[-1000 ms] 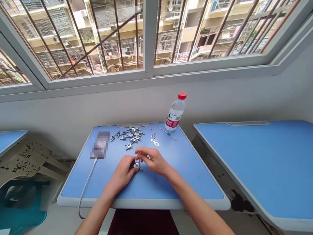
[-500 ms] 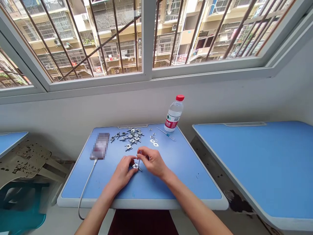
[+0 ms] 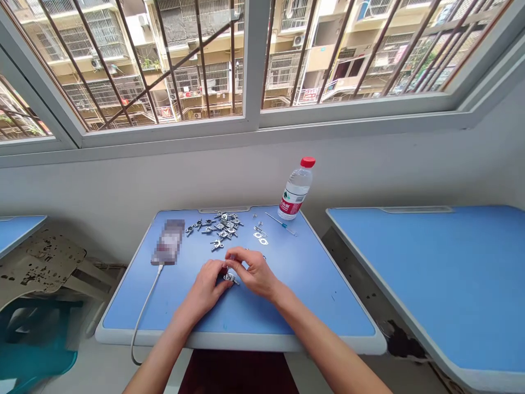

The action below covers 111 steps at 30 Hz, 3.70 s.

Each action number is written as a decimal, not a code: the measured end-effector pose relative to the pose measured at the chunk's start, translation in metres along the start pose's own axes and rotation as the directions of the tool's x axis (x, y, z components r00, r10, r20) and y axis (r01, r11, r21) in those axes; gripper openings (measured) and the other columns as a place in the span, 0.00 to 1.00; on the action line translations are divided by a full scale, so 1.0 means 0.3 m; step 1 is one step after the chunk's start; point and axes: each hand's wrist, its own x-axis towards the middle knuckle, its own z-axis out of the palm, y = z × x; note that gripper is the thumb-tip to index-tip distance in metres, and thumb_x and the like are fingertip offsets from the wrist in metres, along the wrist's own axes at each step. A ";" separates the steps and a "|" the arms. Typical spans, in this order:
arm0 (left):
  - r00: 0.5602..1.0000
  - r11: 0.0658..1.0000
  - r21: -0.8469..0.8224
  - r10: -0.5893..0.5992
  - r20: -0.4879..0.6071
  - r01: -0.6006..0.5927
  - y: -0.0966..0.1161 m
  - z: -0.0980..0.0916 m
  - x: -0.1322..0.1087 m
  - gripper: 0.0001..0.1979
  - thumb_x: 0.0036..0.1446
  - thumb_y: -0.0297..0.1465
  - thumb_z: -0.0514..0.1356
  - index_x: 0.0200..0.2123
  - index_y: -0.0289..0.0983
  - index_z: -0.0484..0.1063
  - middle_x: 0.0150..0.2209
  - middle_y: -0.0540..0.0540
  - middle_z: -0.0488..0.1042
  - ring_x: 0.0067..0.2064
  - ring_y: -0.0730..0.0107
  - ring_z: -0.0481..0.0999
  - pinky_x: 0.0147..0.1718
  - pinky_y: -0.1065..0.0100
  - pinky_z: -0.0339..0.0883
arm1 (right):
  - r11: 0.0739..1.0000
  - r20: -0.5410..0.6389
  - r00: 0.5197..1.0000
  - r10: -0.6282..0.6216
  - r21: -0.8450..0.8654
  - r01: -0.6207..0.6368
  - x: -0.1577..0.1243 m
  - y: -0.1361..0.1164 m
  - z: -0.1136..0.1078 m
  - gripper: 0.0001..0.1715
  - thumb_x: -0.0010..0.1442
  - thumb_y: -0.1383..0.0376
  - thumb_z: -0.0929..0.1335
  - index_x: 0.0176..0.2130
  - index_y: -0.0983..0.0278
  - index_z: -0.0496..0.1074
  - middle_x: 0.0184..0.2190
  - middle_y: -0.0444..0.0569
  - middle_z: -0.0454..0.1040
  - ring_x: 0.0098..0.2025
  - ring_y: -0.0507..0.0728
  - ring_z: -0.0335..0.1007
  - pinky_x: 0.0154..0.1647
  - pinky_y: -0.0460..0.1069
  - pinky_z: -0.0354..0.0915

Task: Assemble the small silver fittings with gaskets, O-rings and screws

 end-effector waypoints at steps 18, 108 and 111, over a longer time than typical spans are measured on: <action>0.999 0.997 0.072 0.033 0.009 -0.034 -0.003 -0.001 0.003 0.07 0.60 0.24 0.60 0.41 0.39 0.71 0.40 0.47 0.73 0.43 0.61 0.70 0.42 0.62 0.62 | 0.970 0.059 0.974 -0.219 -0.098 0.224 0.004 -0.007 -0.006 0.10 0.69 0.65 0.61 0.38 0.61 0.70 0.29 0.46 0.76 0.29 0.52 0.69 0.33 0.47 0.65; 0.998 0.991 0.120 -0.064 0.006 0.063 0.036 0.007 0.012 0.04 0.58 0.25 0.63 0.36 0.39 0.73 0.44 0.48 0.77 0.46 0.60 0.72 0.43 0.59 0.60 | 0.961 -0.064 0.967 -0.245 -0.146 0.234 0.012 -0.005 0.012 0.10 0.68 0.64 0.62 0.42 0.61 0.73 0.28 0.46 0.76 0.28 0.54 0.70 0.29 0.47 0.67; 0.999 0.996 0.078 -0.052 -0.009 0.052 0.032 0.008 0.013 0.06 0.58 0.25 0.63 0.37 0.41 0.74 0.47 0.49 0.77 0.48 0.60 0.73 0.42 0.60 0.60 | 0.954 0.032 0.961 -0.274 -0.113 0.276 0.013 -0.007 0.007 0.16 0.70 0.65 0.60 0.53 0.59 0.71 0.32 0.47 0.78 0.31 0.54 0.71 0.32 0.48 0.67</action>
